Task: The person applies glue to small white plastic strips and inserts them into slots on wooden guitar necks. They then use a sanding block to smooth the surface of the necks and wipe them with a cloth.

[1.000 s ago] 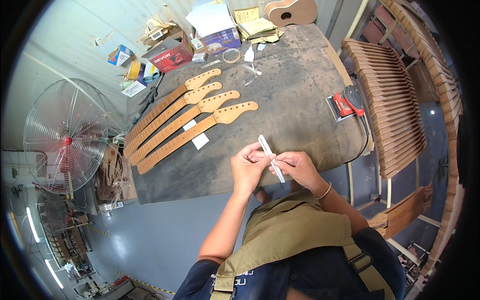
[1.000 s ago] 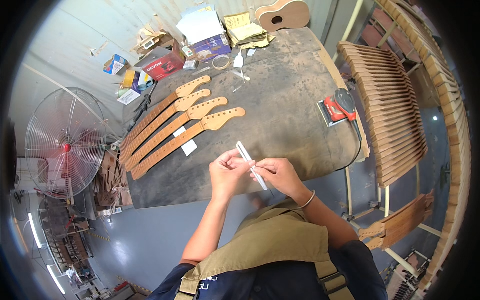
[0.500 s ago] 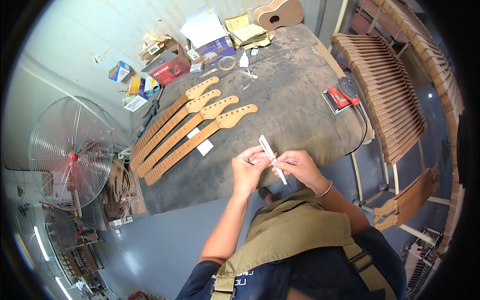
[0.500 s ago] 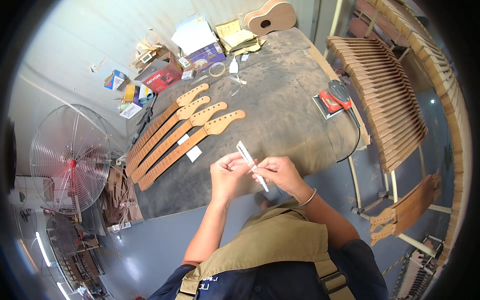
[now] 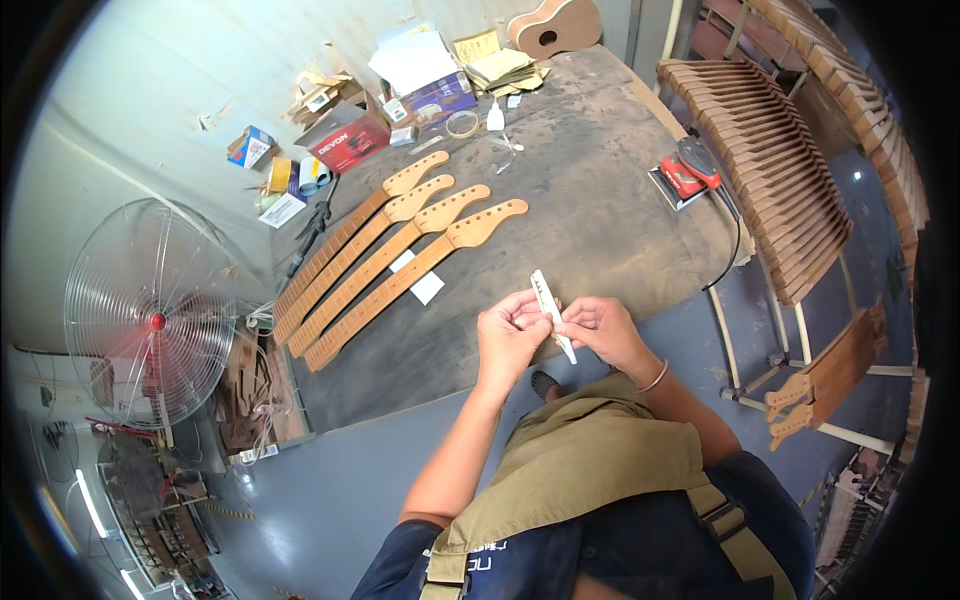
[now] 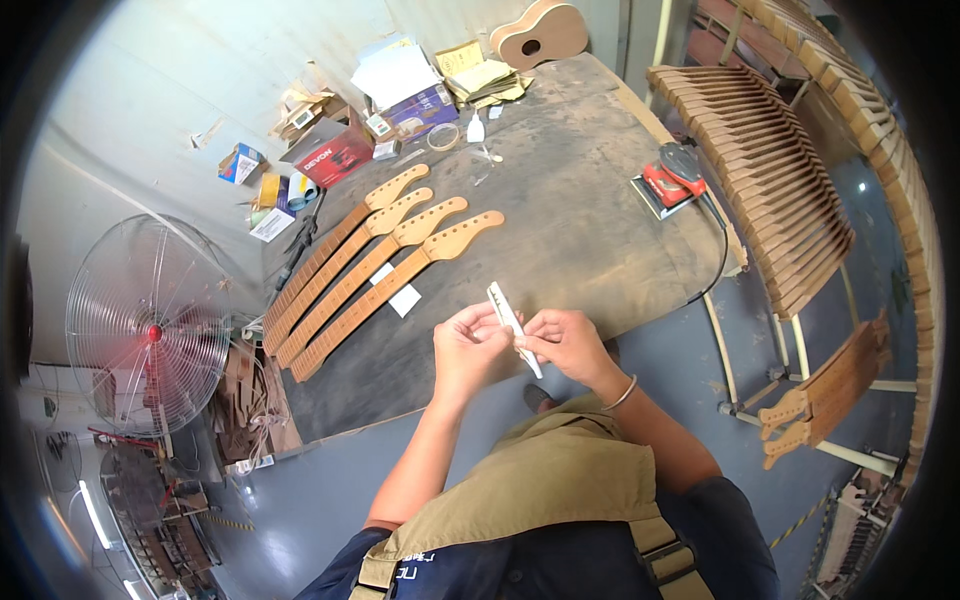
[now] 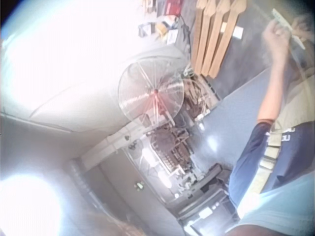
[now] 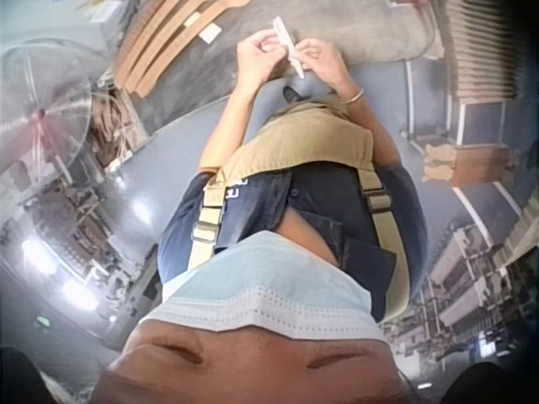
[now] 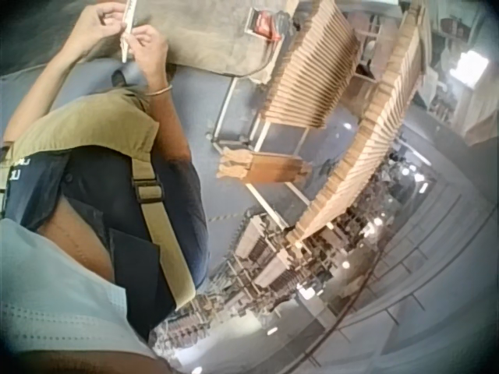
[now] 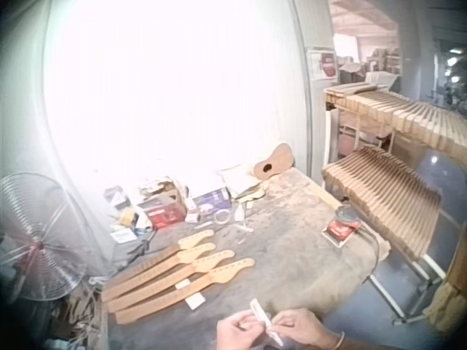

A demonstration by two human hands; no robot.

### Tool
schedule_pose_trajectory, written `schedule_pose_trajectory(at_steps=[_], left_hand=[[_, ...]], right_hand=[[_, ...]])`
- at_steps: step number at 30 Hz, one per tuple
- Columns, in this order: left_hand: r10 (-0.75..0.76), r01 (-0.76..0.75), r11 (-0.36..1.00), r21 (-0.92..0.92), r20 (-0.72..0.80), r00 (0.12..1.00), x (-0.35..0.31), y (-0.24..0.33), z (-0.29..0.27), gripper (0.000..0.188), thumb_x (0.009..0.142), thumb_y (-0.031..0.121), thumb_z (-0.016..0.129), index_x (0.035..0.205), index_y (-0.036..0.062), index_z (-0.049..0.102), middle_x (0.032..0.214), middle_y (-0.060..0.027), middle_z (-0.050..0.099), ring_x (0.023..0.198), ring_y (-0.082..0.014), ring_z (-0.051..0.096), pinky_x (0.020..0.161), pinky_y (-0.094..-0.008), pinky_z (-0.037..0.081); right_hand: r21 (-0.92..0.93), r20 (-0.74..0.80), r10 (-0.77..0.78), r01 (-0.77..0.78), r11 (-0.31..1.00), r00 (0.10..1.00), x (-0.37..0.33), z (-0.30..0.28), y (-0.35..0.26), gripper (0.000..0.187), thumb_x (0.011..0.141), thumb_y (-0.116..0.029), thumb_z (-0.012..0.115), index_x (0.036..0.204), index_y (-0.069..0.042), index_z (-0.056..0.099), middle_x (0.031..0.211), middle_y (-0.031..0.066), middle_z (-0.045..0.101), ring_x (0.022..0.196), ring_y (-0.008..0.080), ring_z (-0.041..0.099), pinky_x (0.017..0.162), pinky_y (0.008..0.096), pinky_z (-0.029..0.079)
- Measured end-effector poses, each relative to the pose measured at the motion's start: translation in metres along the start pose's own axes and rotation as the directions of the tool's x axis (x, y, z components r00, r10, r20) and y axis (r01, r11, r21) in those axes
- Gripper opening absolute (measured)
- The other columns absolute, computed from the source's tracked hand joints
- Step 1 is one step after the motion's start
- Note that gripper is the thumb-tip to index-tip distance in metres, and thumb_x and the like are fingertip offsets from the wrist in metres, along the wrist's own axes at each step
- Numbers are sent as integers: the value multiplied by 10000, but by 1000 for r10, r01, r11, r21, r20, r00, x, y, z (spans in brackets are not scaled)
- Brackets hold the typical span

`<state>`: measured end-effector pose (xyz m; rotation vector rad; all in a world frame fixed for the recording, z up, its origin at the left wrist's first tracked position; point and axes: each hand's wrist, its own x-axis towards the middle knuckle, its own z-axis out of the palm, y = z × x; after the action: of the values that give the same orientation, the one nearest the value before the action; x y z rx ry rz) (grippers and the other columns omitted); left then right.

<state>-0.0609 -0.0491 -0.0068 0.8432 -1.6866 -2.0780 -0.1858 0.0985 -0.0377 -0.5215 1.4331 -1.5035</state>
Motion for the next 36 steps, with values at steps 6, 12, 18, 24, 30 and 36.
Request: schedule_pose_trajectory(at_steps=[6,12,18,24,30,36], left_hand=[[43,-44,999,27,10,999,-12,4,-9,426,909,-84,628,1332,-108,671,1116,-185,798,986,-175,781,908,-332,631],[209,-185,971,151,-163,964,-21,3,0,394,1007,-45,586,1395,-92,629,1073,-176,796,996,-195,787,880,-336,632],[301,-210,917,340,-240,923,-9,-1,3,292,1133,160,557,1328,-13,688,997,-157,819,782,-168,782,711,-325,621],[225,-185,960,211,-186,956,8,1,16,256,1108,173,632,1247,-19,731,935,-101,790,849,-148,760,743,-310,608],[47,-46,996,81,-5,999,7,-19,16,184,986,93,799,1145,7,765,959,-55,787,877,-114,733,786,-249,573],[-218,232,969,-87,148,965,21,-22,36,116,984,82,790,1074,13,763,988,-60,800,921,-104,719,839,-274,559]], right_hand=[[50,22,-24,23,998,999,5,11,13,205,899,-79,878,976,6,708,860,35,752,762,60,695,674,216,561],[34,23,-76,75,997,997,11,23,16,173,911,-52,858,970,-7,702,871,31,750,789,70,711,670,216,557],[120,56,19,-26,992,998,13,26,5,153,950,-50,821,1010,1,689,899,49,748,839,130,765,669,232,588],[214,68,60,-74,974,996,17,8,-3,121,1004,-81,769,1031,-6,679,960,52,743,885,134,760,716,239,595],[378,94,-97,55,924,991,29,-32,14,64,1062,-130,705,1044,-73,682,983,-16,697,907,60,570,830,231,442],[546,161,-1,-89,833,987,27,-53,13,63,1064,-105,681,1111,-63,680,984,-14,688,867,62,557,790,232,442]])
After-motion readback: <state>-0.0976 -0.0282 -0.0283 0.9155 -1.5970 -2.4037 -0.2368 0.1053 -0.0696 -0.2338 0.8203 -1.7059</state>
